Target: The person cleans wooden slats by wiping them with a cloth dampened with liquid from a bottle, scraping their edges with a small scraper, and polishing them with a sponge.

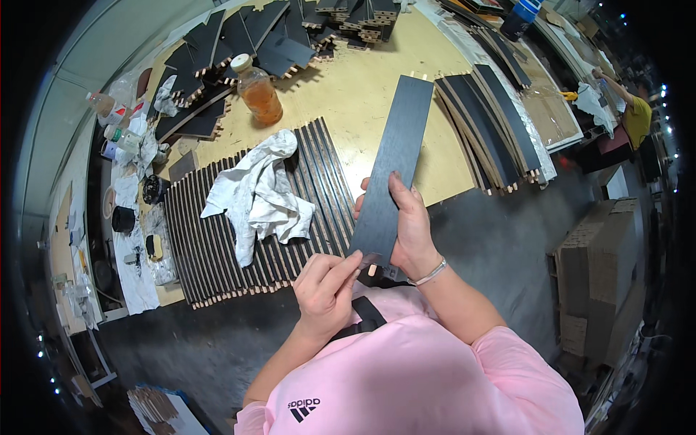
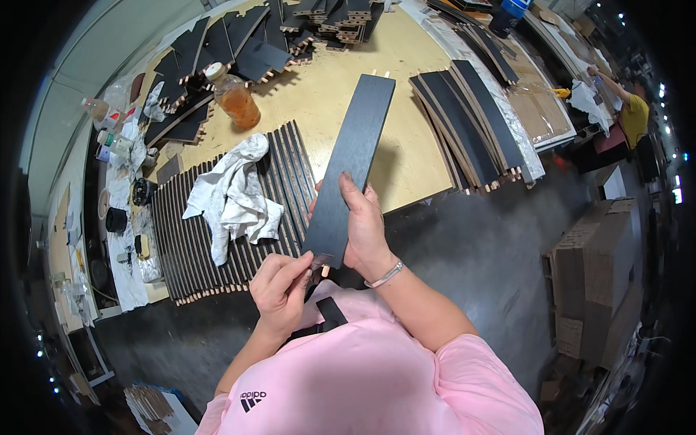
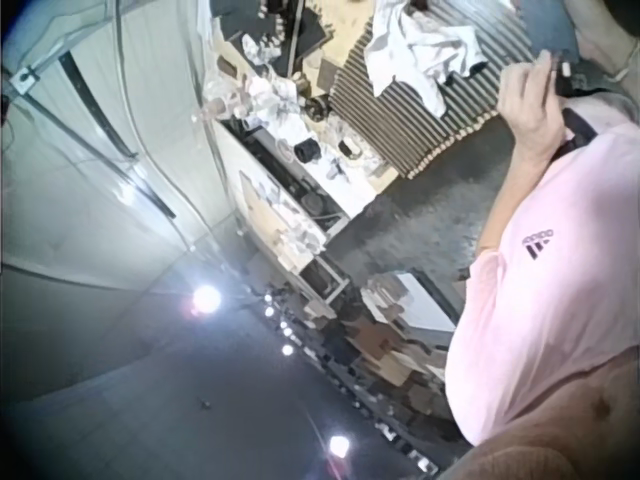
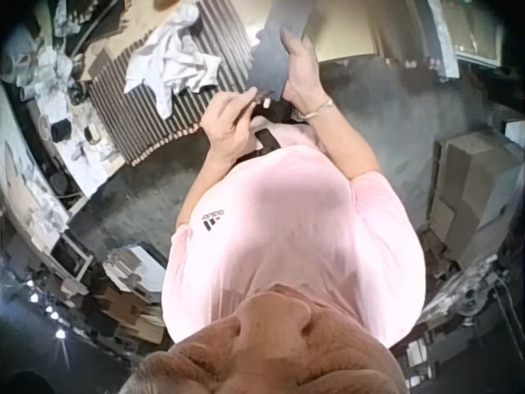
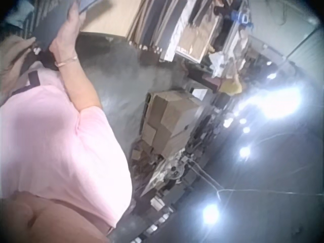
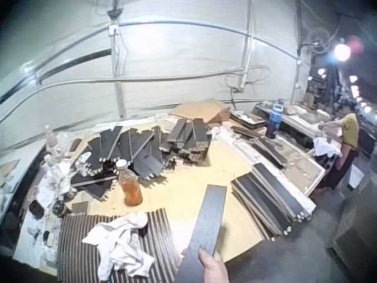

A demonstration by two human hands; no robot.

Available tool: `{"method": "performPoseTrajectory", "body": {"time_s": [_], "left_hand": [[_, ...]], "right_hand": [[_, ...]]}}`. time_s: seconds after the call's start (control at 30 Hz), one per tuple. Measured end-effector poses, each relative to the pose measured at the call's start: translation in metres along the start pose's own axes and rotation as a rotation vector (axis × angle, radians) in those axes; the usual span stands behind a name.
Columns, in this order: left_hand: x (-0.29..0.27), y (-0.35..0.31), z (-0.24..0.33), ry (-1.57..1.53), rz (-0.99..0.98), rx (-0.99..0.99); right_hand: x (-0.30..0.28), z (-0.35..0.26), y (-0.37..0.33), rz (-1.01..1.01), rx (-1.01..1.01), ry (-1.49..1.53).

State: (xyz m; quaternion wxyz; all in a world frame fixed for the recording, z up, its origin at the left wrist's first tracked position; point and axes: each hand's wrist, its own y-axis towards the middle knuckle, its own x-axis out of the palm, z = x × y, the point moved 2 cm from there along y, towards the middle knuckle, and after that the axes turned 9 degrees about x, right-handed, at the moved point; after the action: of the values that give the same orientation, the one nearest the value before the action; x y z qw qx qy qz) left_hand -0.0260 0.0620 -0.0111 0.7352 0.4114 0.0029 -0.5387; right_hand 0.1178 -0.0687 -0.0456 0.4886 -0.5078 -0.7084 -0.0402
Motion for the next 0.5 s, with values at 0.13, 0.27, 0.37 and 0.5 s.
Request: {"method": "performPoseTrajectory", "body": {"time_s": [0.13, 0.27, 0.37, 0.5], "left_hand": [[0.006, 0.000, 0.004, 0.015, -0.006, -0.021], [0.008, -0.004, 0.004, -0.035, -0.010, -0.061], [0.007, -0.008, 0.006, -0.053, -0.039, -0.043], [0.007, -0.008, 0.008, -0.072, 0.002, -0.041]], "right_hand": [[-0.005, -0.005, 0.000, -0.010, -0.006, -0.016], [-0.007, -0.003, -0.002, -0.035, 0.050, -0.018], [-0.010, -0.002, -0.002, 0.022, 0.077, -0.029], [0.000, -0.002, -0.003, -0.019, 0.151, -0.048]]}}
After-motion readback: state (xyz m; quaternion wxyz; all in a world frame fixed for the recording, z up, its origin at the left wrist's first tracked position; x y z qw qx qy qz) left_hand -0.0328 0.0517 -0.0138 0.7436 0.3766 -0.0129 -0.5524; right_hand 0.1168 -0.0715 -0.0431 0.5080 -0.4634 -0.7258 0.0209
